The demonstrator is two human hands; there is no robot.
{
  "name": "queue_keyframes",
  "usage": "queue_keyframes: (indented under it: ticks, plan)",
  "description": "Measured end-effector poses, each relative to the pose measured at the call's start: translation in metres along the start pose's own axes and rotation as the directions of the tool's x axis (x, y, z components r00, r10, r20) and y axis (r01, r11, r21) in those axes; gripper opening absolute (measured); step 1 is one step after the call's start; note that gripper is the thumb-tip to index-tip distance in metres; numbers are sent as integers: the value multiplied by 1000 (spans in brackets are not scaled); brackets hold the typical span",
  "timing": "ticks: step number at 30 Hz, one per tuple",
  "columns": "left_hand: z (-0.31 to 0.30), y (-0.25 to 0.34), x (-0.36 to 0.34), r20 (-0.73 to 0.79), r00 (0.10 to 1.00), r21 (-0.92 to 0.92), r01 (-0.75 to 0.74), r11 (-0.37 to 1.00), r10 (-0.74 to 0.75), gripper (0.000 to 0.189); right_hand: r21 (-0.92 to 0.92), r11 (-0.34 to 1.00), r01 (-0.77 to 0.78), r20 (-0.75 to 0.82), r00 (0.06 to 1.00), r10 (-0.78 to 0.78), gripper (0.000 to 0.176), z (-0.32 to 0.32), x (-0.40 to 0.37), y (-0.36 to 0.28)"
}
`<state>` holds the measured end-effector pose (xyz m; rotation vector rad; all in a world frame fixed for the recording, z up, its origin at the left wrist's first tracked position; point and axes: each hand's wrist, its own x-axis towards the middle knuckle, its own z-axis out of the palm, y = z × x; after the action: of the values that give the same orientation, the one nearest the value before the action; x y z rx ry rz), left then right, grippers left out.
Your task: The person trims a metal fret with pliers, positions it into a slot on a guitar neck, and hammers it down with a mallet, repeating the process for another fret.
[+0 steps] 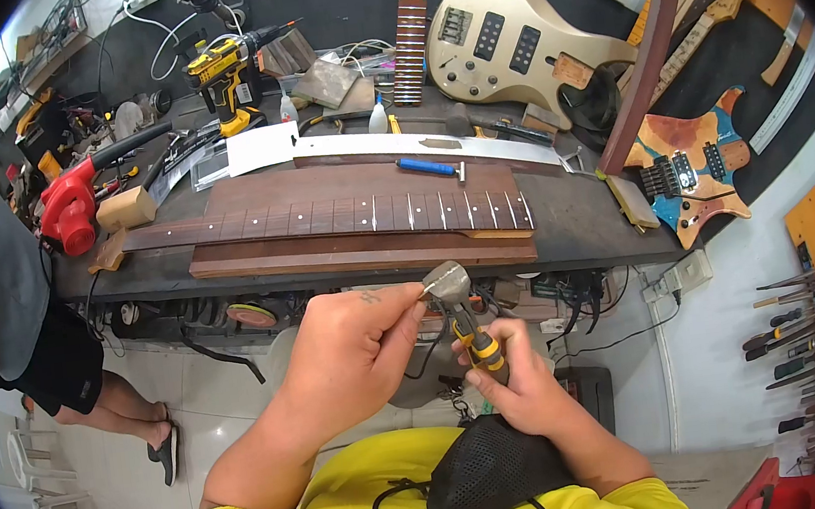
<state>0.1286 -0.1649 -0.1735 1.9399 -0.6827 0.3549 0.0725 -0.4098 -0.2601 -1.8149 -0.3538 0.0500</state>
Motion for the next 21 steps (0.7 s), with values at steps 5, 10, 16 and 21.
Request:
queue_keyframes:
  ticks: [5, 10, 16, 21]
  plan:
    - [-4, -4, -4, 134, 967, -163, 238, 957, -218, 16, -85, 979, -183, 56, 981, 188, 49, -12, 5, -20]
    - [28, -54, -1, 246, 946, -825, 319, 465, -212, 77, 221, 936, -273, 250, 944, 216, 53, -10, 4, -6]
    - [51, -52, 0, 492, 863, -870, 494, 16, 112, 93, 332, 897, -290, 278, 939, 201, 48, -1, 5, -2]
    - [55, -44, -2, 487, 870, -872, 489, -15, 81, 78, 321, 905, -280, 308, 934, 179, 45, -2, 3, 10]
